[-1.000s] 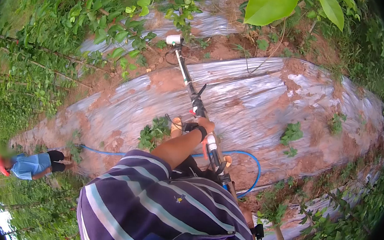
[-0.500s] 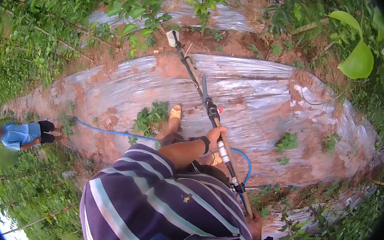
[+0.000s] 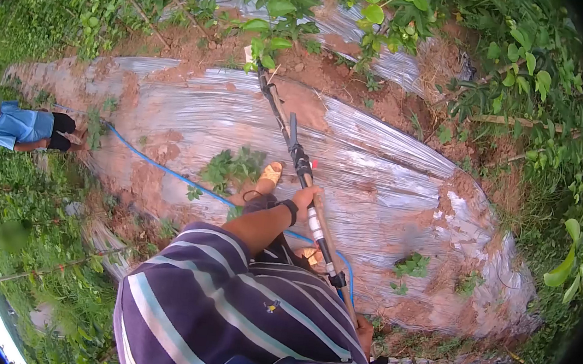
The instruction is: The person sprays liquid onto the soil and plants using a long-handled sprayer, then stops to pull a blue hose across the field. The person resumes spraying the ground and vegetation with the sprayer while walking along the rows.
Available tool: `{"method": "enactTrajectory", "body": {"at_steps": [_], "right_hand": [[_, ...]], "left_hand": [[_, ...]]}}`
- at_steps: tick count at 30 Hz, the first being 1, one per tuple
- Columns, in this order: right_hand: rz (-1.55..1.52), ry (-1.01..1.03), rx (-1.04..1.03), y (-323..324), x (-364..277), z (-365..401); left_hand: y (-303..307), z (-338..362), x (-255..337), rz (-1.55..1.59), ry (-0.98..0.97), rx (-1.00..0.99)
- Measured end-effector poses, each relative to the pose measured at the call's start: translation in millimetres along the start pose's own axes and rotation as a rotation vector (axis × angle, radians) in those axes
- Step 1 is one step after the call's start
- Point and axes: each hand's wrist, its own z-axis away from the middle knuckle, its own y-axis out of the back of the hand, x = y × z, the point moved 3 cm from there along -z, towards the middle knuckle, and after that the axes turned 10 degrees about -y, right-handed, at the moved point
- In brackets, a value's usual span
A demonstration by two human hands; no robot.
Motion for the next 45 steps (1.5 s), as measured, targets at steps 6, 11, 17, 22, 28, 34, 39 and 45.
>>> {"method": "enactTrajectory", "body": {"at_steps": [6,11,17,22,28,34,39,45], "right_hand": [[0.097,-0.007,-0.013,-38,-87,-38],[0.158,0.087,-0.033,-68,-122,-61],[0.225,-0.067,0.01,-103,-177,-42],[0.213,-0.138,0.054,-128,-218,-22],[0.174,-0.123,0.099,-151,-235,-14],[0.112,-0.047,0.141,-165,-213,-5],[0.008,0.052,0.178,-184,-166,5],[-0.142,0.198,0.231,-212,-101,17]], "left_hand": [[13,-47,98,-0.029,-0.109,-0.046],[18,-55,154,0.059,-0.054,0.027],[38,-60,176,0.096,-0.024,-0.032],[49,-37,207,0.028,0.082,0.026],[65,-30,219,-0.015,0.103,0.066],[76,-35,215,-0.082,0.108,0.048],[94,-50,202,-0.141,0.147,0.033],[102,-44,196,-0.227,0.043,-0.017]]}}
